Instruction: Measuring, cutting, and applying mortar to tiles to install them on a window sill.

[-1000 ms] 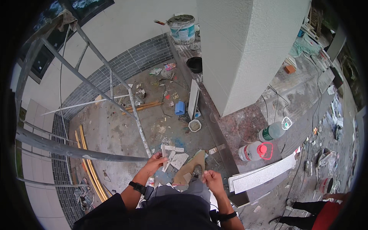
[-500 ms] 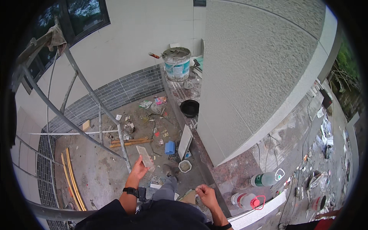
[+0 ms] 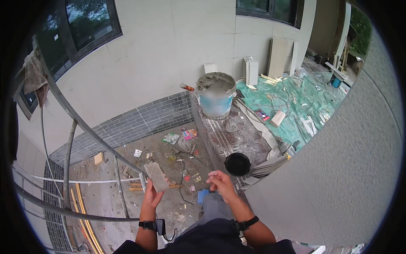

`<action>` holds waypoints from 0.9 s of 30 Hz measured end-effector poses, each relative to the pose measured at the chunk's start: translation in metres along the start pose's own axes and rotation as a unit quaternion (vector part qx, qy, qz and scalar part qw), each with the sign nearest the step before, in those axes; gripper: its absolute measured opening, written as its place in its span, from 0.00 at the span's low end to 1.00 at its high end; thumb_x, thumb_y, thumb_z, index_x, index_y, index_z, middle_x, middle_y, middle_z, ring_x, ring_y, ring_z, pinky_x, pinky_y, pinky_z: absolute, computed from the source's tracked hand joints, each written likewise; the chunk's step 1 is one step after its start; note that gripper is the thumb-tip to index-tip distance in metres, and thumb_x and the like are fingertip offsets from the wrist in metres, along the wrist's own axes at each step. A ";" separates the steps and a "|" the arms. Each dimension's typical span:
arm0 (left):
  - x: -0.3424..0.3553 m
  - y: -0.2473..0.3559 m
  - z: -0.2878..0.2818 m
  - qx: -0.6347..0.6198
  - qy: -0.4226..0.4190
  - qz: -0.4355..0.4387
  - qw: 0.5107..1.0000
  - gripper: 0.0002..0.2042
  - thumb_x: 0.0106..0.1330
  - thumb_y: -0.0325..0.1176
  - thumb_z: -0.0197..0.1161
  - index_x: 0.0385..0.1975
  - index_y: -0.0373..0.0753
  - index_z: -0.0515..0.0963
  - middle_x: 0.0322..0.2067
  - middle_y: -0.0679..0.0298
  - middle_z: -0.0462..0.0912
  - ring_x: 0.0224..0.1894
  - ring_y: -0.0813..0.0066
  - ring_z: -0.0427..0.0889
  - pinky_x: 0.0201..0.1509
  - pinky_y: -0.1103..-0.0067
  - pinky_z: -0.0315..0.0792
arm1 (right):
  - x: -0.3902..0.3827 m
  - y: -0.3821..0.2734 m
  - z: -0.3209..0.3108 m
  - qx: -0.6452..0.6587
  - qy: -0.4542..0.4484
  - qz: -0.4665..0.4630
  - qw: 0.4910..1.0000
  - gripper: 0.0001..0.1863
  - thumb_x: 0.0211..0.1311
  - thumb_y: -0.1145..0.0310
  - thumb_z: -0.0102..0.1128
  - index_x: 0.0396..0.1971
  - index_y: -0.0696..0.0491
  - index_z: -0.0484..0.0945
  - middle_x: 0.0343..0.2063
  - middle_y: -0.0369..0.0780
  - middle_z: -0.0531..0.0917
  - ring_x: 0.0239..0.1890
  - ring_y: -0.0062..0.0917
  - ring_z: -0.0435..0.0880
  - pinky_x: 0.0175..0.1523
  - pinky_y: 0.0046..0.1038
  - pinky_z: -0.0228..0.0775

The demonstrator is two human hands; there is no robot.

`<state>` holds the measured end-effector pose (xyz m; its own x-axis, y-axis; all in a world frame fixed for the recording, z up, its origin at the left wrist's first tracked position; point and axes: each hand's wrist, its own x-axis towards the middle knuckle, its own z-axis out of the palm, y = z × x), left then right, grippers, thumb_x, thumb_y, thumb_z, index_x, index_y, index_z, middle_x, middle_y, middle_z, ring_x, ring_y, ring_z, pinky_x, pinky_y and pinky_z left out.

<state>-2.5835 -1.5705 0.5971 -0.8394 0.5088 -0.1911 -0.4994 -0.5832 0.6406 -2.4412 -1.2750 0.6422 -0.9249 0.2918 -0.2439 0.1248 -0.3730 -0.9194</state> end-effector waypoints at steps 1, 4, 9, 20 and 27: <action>0.007 0.013 0.005 -0.008 -0.007 0.027 1.000 0.33 0.67 0.56 0.56 0.63 0.37 0.64 0.56 0.54 0.75 0.57 0.56 0.77 0.63 0.60 0.71 | 0.030 -0.017 0.014 0.018 -0.002 0.002 1.000 0.09 0.68 0.67 0.54 0.45 0.53 0.77 0.33 0.35 0.84 0.24 0.13 0.78 0.32 0.19 0.70; 0.045 0.042 0.010 -0.038 -0.012 0.048 0.998 0.36 0.68 0.59 0.52 0.66 0.37 0.61 0.58 0.52 0.73 0.58 0.55 0.75 0.65 0.59 0.68 | 0.133 -0.056 0.049 0.091 -0.019 -0.033 0.995 0.10 0.69 0.64 0.54 0.45 0.51 0.75 0.37 0.36 0.84 0.29 0.16 0.81 0.36 0.20 0.73; 0.140 0.073 0.018 -0.037 -0.014 0.054 0.998 0.37 0.68 0.60 0.51 0.68 0.39 0.59 0.61 0.51 0.70 0.59 0.54 0.74 0.66 0.58 0.67 | 0.315 -0.071 0.079 0.228 -0.013 -0.024 0.973 0.14 0.68 0.61 0.56 0.48 0.51 0.73 0.42 0.40 0.83 0.37 0.23 0.84 0.40 0.24 0.77; 0.410 0.173 0.021 0.027 0.039 0.009 0.999 0.34 0.70 0.57 0.50 0.68 0.41 0.59 0.62 0.49 0.69 0.59 0.52 0.74 0.63 0.56 0.69 | 0.634 -0.098 0.073 0.475 0.160 0.031 0.865 0.17 0.63 0.50 0.64 0.37 0.47 0.71 0.32 0.34 0.78 0.35 0.24 0.82 0.39 0.32 0.80; 0.567 0.195 0.039 0.024 -0.020 -0.056 0.998 0.33 0.71 0.55 0.50 0.69 0.41 0.57 0.64 0.47 0.66 0.61 0.51 0.71 0.66 0.56 0.66 | 0.575 -0.173 0.060 0.481 0.098 0.070 0.868 0.11 0.61 0.66 0.61 0.40 0.51 0.71 0.28 0.36 0.78 0.28 0.25 0.80 0.32 0.32 0.75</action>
<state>-3.1484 -1.3704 0.6427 -0.7689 0.5947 -0.2349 -0.5785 -0.4906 0.6516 -3.0164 -1.0954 0.6791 -0.8342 0.2932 -0.4671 -0.2139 -0.9527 -0.2160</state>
